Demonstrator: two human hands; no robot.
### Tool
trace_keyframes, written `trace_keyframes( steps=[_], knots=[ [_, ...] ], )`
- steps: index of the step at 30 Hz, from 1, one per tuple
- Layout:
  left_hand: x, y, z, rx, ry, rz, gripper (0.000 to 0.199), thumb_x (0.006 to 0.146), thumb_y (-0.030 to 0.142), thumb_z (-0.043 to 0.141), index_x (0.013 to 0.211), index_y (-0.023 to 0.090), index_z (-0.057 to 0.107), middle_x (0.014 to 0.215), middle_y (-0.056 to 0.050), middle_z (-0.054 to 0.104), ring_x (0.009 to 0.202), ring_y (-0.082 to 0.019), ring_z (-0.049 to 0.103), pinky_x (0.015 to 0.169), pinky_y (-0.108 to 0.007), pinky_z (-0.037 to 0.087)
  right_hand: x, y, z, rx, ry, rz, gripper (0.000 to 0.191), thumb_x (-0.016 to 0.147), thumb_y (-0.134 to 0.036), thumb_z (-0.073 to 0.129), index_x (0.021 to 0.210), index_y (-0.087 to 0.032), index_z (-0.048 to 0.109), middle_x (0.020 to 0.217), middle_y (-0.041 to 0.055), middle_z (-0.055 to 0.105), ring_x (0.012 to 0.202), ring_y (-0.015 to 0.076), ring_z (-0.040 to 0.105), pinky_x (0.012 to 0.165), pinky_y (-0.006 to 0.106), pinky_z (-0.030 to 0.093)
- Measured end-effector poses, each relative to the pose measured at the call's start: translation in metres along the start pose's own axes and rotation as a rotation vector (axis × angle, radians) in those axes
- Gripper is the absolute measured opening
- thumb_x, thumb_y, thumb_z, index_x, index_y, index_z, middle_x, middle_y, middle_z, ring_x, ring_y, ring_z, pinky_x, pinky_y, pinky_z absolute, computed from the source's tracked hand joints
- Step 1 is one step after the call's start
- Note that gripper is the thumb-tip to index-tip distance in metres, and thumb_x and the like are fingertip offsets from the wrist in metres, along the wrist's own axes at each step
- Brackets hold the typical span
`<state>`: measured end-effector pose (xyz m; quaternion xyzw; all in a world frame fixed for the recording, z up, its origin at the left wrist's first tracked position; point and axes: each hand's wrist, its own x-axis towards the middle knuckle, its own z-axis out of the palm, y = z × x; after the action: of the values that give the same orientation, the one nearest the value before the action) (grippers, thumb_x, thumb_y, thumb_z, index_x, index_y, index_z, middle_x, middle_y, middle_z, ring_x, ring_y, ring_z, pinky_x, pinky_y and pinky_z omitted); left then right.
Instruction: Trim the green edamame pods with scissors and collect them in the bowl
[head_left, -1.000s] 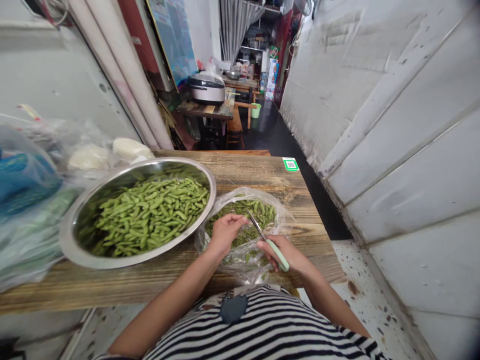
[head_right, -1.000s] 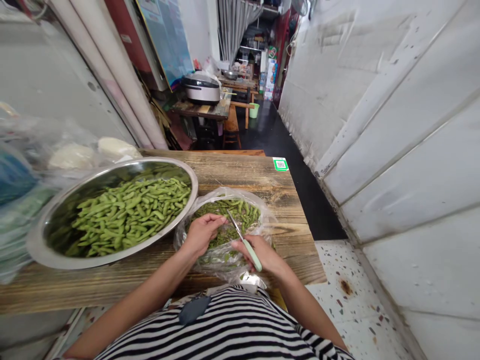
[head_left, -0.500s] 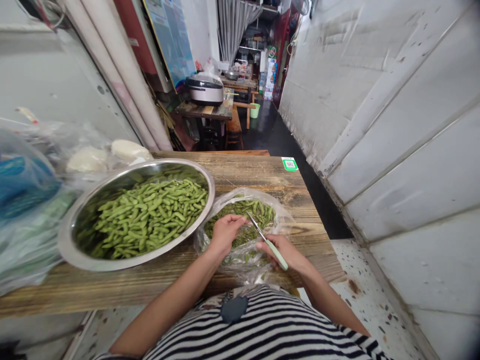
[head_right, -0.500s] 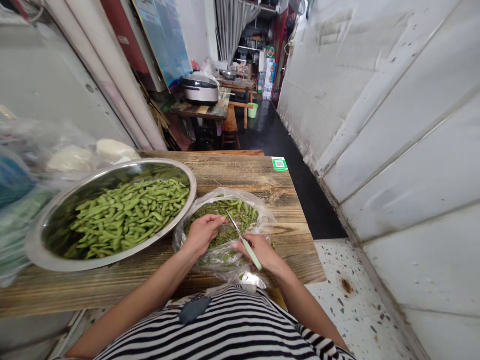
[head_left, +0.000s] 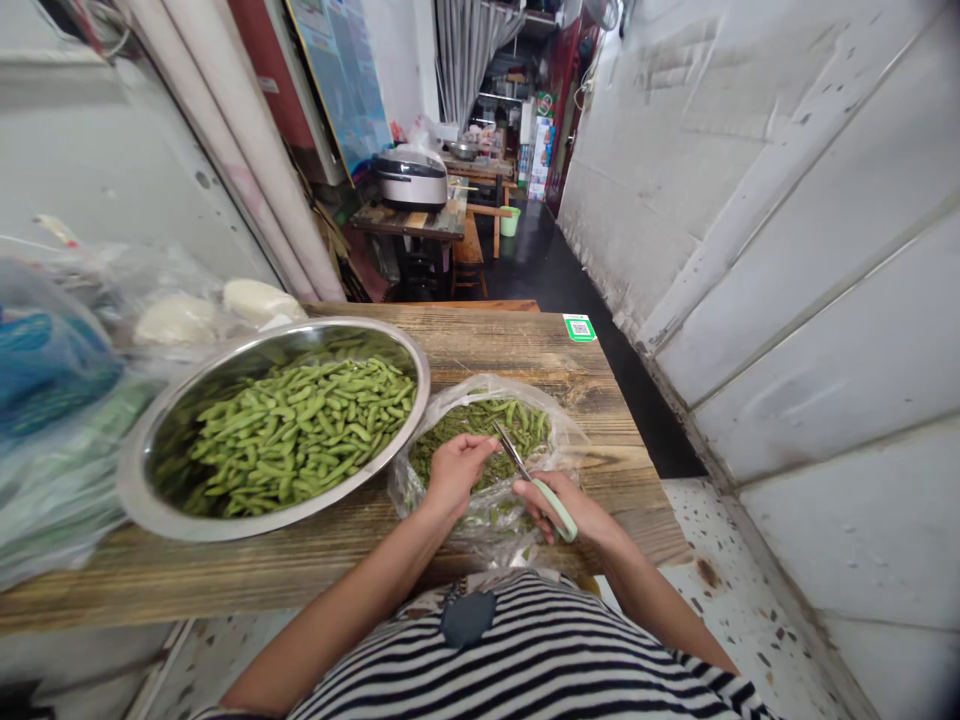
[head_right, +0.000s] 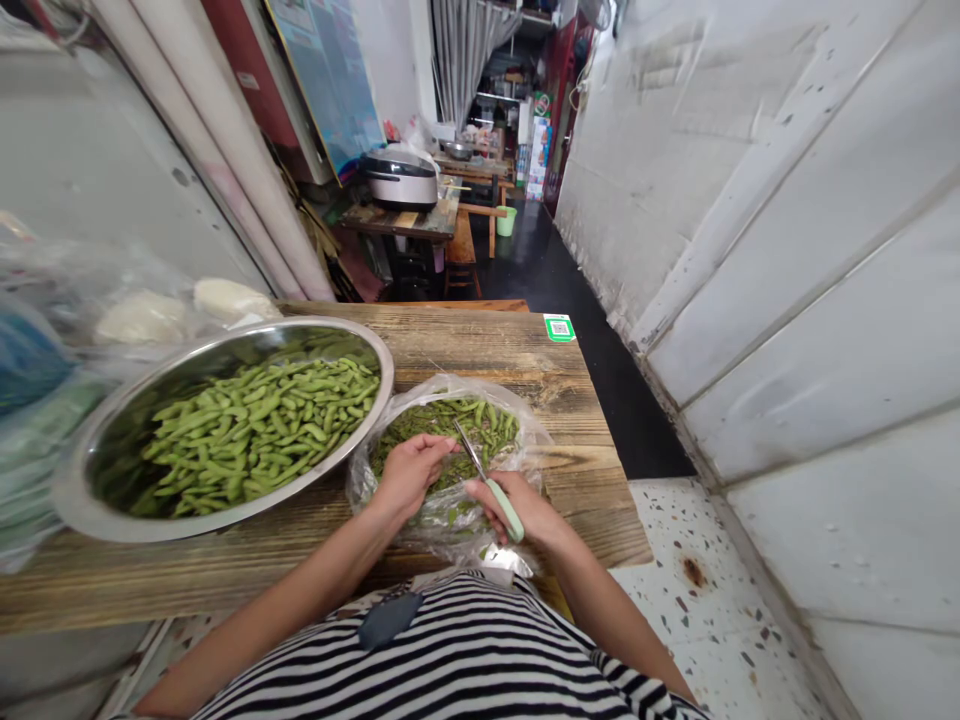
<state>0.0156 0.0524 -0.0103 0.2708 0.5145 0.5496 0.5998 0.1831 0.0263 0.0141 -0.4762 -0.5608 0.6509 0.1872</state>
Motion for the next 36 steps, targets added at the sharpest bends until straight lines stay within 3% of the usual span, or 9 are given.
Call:
trace_keyframes(
  steps=[7,11,13,18,22,25,28,36],
  knots=[
    [0.001,0.007,-0.003,-0.023,0.031,-0.017,0.032,0.053,0.034,0.077,0.066,0.013,0.056,0.051,0.004,0.056,0.034,0.000,0.024,0.036,-0.018,0.012,0.005,0.007,-0.002,0.022,0.013,0.025,0.042,0.075,-0.057,0.062,0.068,-0.019,0.044,0.043,-0.0101,0.038,0.031,0.0055,0.034,0.029,0.017,0.032],
    [0.004,0.015,-0.008,0.027,0.047,0.013,0.032,0.050,0.028,0.078,0.062,0.015,0.051,0.066,-0.001,0.066,0.039,-0.002,0.039,0.038,-0.017,0.022,0.001,0.008,-0.005,-0.019,0.024,-0.037,0.042,0.078,-0.059,0.057,0.082,-0.018,0.050,0.049,-0.0086,0.042,0.038,0.0065,0.039,0.036,0.017,0.035],
    [0.005,0.017,-0.010,0.061,0.009,0.037,0.031,0.052,0.029,0.078,0.064,0.014,0.054,0.072,-0.003,0.068,0.041,-0.003,0.042,0.039,-0.017,0.024,-0.002,0.008,-0.007,-0.051,0.031,-0.065,0.043,0.080,-0.059,0.054,0.091,-0.017,0.052,0.052,-0.0075,0.043,0.043,0.0073,0.041,0.041,0.018,0.036],
    [0.005,0.015,-0.016,0.183,-0.079,0.095,0.034,0.058,0.036,0.076,0.081,0.013,0.066,0.058,0.001,0.062,0.038,-0.004,0.035,0.039,-0.019,0.022,-0.005,0.004,-0.012,-0.191,0.032,-0.091,0.046,0.083,-0.057,0.052,0.104,-0.016,0.054,0.061,-0.0041,0.048,0.048,0.0091,0.043,0.046,0.020,0.037],
    [0.005,0.011,-0.019,0.376,-0.123,0.128,0.026,0.065,0.039,0.070,0.076,0.015,0.071,0.055,0.001,0.060,0.040,-0.006,0.034,0.041,-0.021,0.023,-0.003,0.004,-0.015,-0.371,0.072,-0.165,0.041,0.081,-0.050,0.059,0.102,-0.015,0.060,0.078,0.0019,0.059,0.066,0.0134,0.052,0.060,0.022,0.042],
    [0.004,0.013,-0.020,0.526,-0.128,0.220,0.019,0.066,0.035,0.069,0.069,0.017,0.072,0.056,-0.001,0.063,0.046,-0.010,0.045,0.047,-0.022,0.031,-0.001,0.006,-0.017,-0.460,0.068,-0.223,0.039,0.081,-0.048,0.059,0.101,-0.015,0.063,0.081,0.0022,0.062,0.072,0.0159,0.054,0.068,0.024,0.042],
    [0.003,0.015,-0.018,0.563,-0.073,0.296,0.012,0.060,0.028,0.072,0.064,0.018,0.070,0.061,-0.002,0.066,0.055,-0.014,0.053,0.055,-0.024,0.039,-0.002,0.005,-0.017,-0.550,0.096,-0.222,0.039,0.078,-0.049,0.062,0.099,-0.016,0.064,0.080,0.0024,0.063,0.071,0.0169,0.055,0.066,0.023,0.040],
    [-0.001,0.012,-0.012,0.683,-0.025,0.376,0.011,0.059,0.027,0.072,0.055,0.019,0.066,0.051,0.001,0.059,0.049,-0.012,0.046,0.050,-0.023,0.033,-0.009,-0.001,-0.009,-0.681,0.189,-0.189,0.032,0.080,-0.048,0.059,0.080,-0.017,0.064,0.066,0.0027,0.061,0.064,0.0176,0.054,0.057,0.022,0.034]
  ],
)
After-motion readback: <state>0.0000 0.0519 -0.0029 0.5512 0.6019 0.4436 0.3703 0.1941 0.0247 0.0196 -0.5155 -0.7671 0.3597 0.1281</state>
